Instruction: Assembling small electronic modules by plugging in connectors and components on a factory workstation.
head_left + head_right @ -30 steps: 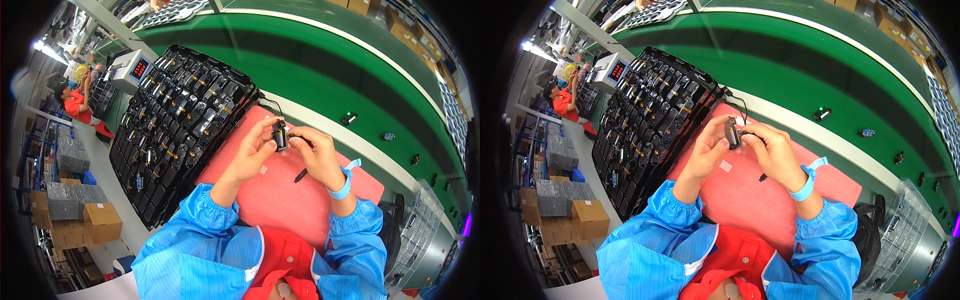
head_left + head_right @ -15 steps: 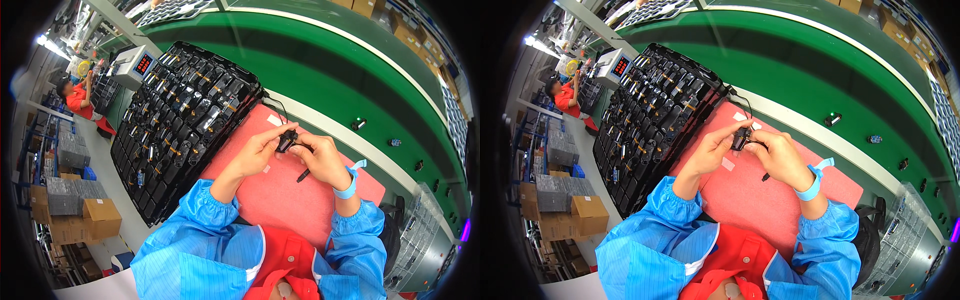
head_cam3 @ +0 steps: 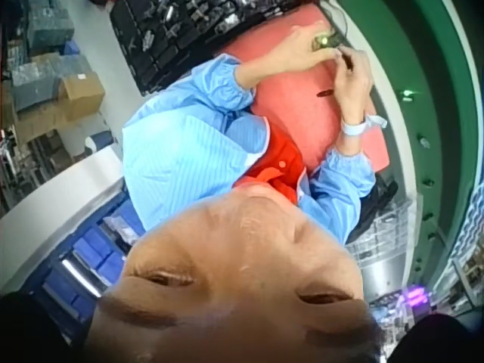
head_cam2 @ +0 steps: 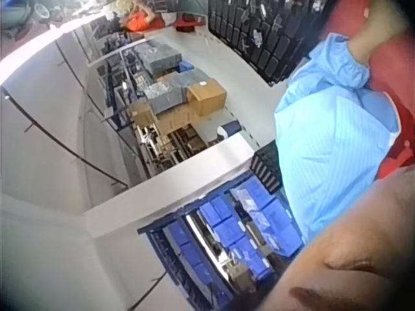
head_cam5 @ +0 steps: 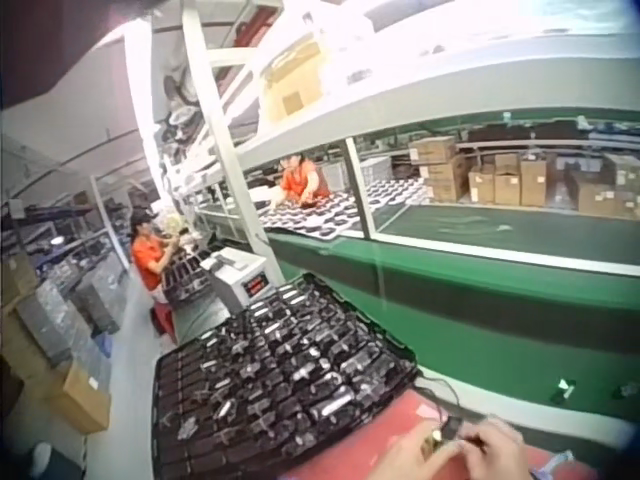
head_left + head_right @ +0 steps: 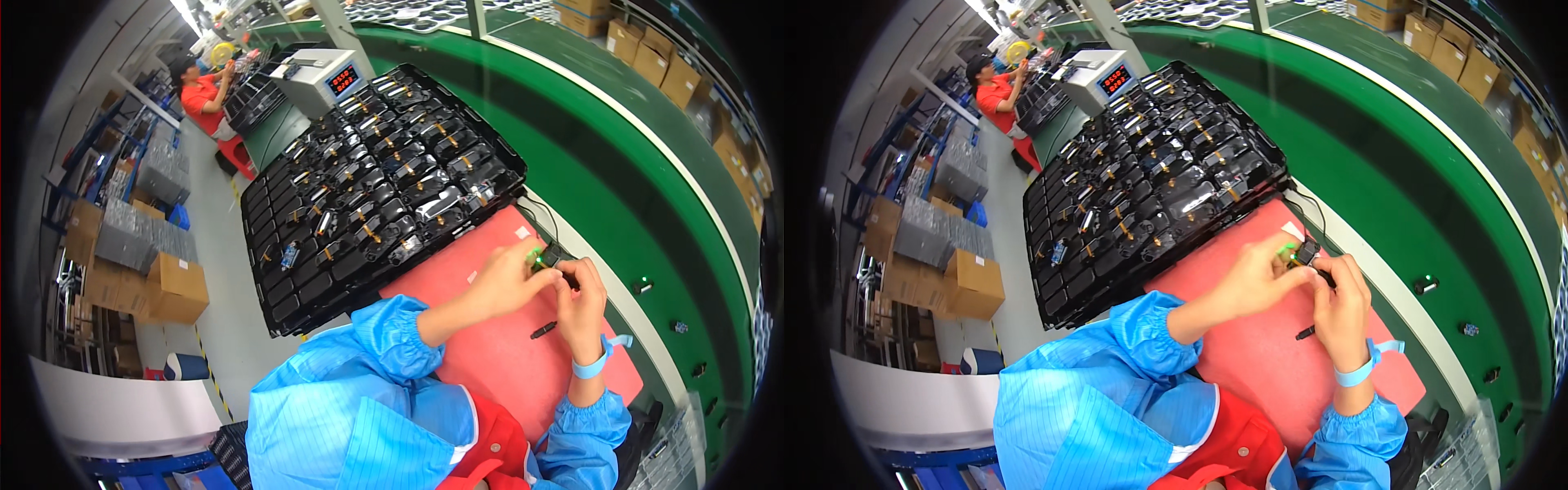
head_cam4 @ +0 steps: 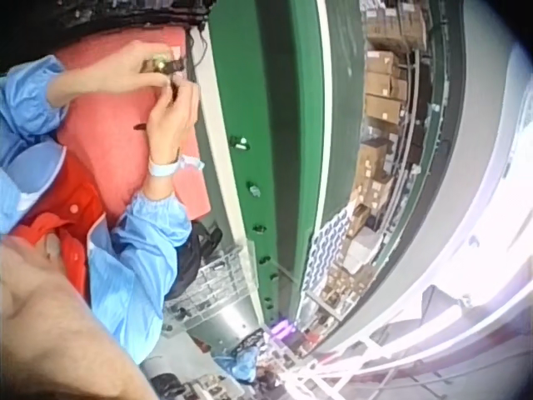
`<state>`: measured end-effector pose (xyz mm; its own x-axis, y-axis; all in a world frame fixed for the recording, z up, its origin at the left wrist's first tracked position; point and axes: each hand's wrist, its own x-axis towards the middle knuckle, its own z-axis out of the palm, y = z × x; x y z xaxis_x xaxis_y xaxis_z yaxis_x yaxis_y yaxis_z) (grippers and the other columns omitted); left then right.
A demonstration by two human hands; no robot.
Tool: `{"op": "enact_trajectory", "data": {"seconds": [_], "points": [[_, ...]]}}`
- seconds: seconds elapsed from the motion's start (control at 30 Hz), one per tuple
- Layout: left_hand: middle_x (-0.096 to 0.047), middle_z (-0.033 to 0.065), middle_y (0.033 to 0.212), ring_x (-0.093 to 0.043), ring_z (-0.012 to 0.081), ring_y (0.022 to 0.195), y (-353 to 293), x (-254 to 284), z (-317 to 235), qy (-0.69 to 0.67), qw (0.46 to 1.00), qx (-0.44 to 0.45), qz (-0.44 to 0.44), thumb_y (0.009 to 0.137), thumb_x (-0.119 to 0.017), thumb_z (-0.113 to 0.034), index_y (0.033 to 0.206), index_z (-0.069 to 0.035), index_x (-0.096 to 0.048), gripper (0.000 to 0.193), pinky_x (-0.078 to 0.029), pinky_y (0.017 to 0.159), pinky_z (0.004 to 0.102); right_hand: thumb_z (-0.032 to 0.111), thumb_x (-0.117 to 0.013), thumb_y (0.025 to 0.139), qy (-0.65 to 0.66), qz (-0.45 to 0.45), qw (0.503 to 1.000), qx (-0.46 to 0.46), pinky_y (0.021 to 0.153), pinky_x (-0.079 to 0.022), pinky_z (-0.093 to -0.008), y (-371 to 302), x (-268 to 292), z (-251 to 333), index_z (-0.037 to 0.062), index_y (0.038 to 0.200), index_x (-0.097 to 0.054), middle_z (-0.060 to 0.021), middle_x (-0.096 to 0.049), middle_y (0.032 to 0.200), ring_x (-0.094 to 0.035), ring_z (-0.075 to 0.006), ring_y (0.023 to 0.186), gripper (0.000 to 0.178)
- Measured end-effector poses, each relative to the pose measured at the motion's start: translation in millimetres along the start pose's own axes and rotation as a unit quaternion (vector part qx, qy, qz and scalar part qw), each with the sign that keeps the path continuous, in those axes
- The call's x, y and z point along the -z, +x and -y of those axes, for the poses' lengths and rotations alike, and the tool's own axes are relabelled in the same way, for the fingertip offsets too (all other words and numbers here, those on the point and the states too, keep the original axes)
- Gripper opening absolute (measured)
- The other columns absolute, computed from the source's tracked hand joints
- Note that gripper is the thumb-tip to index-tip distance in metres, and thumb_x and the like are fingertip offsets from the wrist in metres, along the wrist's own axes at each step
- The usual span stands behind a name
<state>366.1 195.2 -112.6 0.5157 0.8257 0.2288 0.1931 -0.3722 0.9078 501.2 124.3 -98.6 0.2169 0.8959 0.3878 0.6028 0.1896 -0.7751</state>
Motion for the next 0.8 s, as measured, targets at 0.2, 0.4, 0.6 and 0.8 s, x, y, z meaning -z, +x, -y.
{"op": "enact_trajectory", "data": {"seconds": [0.2,0.4,0.6,0.8], "points": [[-0.055,0.0132,0.069,-0.055,0.0179,0.056,0,-5,-4,0.034,0.998,-0.028,-0.046,0.08,-0.06,-0.01,0.098,0.002,-0.052,0.024,-0.043,0.05,0.0287,-0.004,-0.056,0.075,-0.187,-0.012,0.979,0.082,0.059,-0.044,-0.0319,-4,-9,1,-0.0003,0.091,-0.055,-0.0142,-0.052,0.078,-0.055,-0.0261,0.066,0.017],[-0.057,0.0173,0.095,-0.057,0.0313,0.083,3,1,5,0.029,0.986,-0.152,0.064,0.078,-0.054,0.001,0.112,0.002,-0.049,0.035,-0.046,0.072,0.0364,0.0,-0.053,0.083,0.235,0.017,0.966,-0.109,0.07,-0.045,-0.0247,7,12,-6,-0.0024,0.1,-0.054,-0.0056,-0.056,0.085,-0.057,-0.0131,0.08,0.017],[-0.057,0.0159,0.097,-0.055,0.0328,0.085,4,0,0,0.078,0.967,-0.217,0.109,0.074,-0.055,0.003,0.11,0.001,-0.049,0.037,-0.045,0.073,0.0374,-0.002,-0.056,0.079,0.381,0.134,0.908,-0.112,0.068,-0.038,-0.0193,10,28,-17,-0.0005,0.089,-0.054,0.0007,-0.049,0.081,-0.044,-0.0052,0.074,0.01],[-0.055,0.0155,0.098,-0.054,0.0334,0.085,3,-3,0,0.089,0.962,-0.224,0.129,0.072,-0.056,0.003,0.109,0.001,-0.048,0.037,-0.045,0.073,0.0375,0.0,-0.058,0.077,0.384,0.189,0.889,-0.162,0.065,-0.037,-0.0184,8,37,-13,0.0009,0.085,-0.053,0.0026,-0.047,0.077,-0.041,-0.0036,0.07,0.01]]}}
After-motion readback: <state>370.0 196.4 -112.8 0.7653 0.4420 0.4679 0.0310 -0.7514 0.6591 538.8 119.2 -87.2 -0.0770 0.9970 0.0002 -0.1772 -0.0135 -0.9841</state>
